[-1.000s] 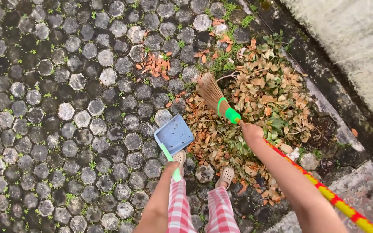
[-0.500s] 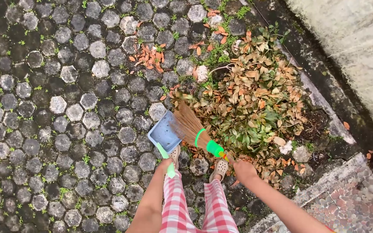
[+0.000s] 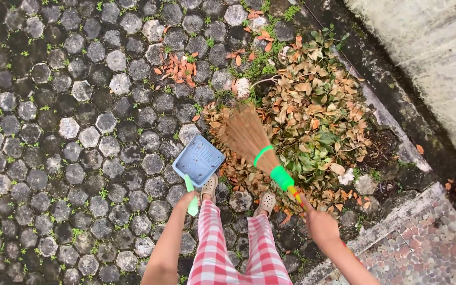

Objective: Sweeping dry leaves from a paved outdoor area into a dustpan using a broom.

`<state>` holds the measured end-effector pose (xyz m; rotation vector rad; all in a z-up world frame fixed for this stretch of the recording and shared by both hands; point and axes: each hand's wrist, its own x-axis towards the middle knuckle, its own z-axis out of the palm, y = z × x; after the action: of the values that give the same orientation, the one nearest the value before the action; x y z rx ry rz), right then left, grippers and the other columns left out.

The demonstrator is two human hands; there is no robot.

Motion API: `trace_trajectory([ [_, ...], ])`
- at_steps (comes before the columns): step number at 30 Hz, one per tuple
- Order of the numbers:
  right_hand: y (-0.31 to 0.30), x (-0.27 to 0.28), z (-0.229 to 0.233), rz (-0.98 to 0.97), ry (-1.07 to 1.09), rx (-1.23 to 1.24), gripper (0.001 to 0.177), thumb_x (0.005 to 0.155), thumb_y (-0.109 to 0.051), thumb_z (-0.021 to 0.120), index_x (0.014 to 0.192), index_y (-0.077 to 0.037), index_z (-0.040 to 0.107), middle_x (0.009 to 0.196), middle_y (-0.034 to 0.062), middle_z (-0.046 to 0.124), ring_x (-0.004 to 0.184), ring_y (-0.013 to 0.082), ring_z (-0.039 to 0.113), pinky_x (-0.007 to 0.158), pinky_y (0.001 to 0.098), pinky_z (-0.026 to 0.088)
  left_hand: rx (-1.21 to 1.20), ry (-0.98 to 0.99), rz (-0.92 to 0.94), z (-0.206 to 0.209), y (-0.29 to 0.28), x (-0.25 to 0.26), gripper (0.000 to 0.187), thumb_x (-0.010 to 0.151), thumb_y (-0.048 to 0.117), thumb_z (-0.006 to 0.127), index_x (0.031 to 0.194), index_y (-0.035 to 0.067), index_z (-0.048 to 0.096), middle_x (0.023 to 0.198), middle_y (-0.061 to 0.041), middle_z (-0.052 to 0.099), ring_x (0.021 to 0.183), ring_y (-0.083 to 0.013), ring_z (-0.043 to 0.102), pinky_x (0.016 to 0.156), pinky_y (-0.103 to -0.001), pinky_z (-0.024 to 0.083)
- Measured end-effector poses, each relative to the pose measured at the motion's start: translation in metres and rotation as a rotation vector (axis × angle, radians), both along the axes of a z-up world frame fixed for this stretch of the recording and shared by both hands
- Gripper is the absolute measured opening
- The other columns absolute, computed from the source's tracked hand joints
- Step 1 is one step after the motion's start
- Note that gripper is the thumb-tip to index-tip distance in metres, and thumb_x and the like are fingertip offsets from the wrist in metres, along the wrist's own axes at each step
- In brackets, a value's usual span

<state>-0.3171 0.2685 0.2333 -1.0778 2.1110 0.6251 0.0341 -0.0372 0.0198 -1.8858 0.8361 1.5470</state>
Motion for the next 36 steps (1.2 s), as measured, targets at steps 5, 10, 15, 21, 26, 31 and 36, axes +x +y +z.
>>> trace_trajectory([
  [5,-0.09,-0.028,0.001,0.009,-0.01,-0.021,0.07,0.101,-0.009,0.051,0.164,-0.017,0.021,0.079,0.0121,0.074,0.066,0.0193,0.072,0.057,0.0317,0.059,-0.153,0.085,0.194,-0.045,-0.013,0.004,0.027,0.082,0.02,0.072,0.093,-0.004,0.074,0.081,-0.023,0.071,0.072,-0.0379,0.074,0.07,-0.051,0.062],
  [10,-0.146,-0.041,-0.067,0.047,0.037,0.01,0.076,0.099,-0.003,0.049,0.166,-0.016,0.014,0.097,0.0145,0.075,0.086,0.0245,0.076,0.069,0.0386,0.063,-0.128,-0.038,-0.087,-0.062,-0.031,-0.018,0.059,0.08,0.036,0.076,0.125,-0.002,0.068,0.111,-0.019,0.071,0.106,-0.0335,0.071,0.086,-0.049,0.056],
  [15,-0.131,-0.042,-0.101,0.26,-0.034,-0.002,0.076,0.095,-0.005,0.052,0.164,-0.017,0.021,0.088,0.0142,0.073,0.077,0.0242,0.073,0.061,0.0384,0.062,-0.183,-0.04,-0.086,-0.076,-0.026,-0.003,0.069,0.081,0.035,0.076,0.136,-0.002,0.057,0.121,-0.022,0.066,0.115,-0.038,0.066,0.093,-0.052,0.054],
  [21,-0.094,-0.016,-0.079,0.407,-0.141,0.064,0.077,0.094,0.002,0.052,0.163,-0.014,0.021,0.079,0.0099,0.07,0.063,0.0166,0.065,0.05,0.0288,0.056,-0.08,0.193,0.318,-0.021,-0.023,0.017,0.019,0.09,0.011,0.064,0.098,-0.006,0.064,0.066,-0.01,0.062,0.056,-0.0257,0.066,0.065,-0.044,0.059],
  [26,-0.074,0.013,-0.074,0.452,-0.19,0.082,0.079,0.093,0.002,0.053,0.163,-0.014,0.019,0.075,0.0091,0.068,0.058,0.0139,0.061,0.045,0.0266,0.054,-0.089,0.244,0.398,0.007,-0.01,0.027,0.022,0.087,0.013,0.069,0.094,-0.008,0.062,0.069,-0.012,0.061,0.06,-0.027,0.066,0.068,-0.043,0.059],
  [31,-0.056,0.023,-0.05,0.364,-0.243,0.07,0.077,0.096,-0.001,0.051,0.163,-0.016,0.016,0.082,0.0117,0.071,0.065,0.0167,0.067,0.056,0.0294,0.06,-0.062,0.258,0.55,0.017,-0.002,0.041,0.021,0.088,0.011,0.066,0.093,-0.009,0.063,0.068,-0.013,0.057,0.057,-0.0274,0.061,0.063,-0.044,0.056],
  [36,-0.041,0.019,-0.004,0.334,-0.049,0.193,0.108,0.084,0.007,0.055,0.167,-0.024,-0.007,0.064,-0.0027,0.064,0.045,0.0091,0.052,0.036,0.0196,0.051,0.053,0.006,-0.059,0.067,0.002,0.022,0.072,0.097,0.049,0.049,0.157,0.014,0.033,0.165,-0.019,0.026,0.15,-0.0355,0.029,0.124,-0.049,0.024],
])
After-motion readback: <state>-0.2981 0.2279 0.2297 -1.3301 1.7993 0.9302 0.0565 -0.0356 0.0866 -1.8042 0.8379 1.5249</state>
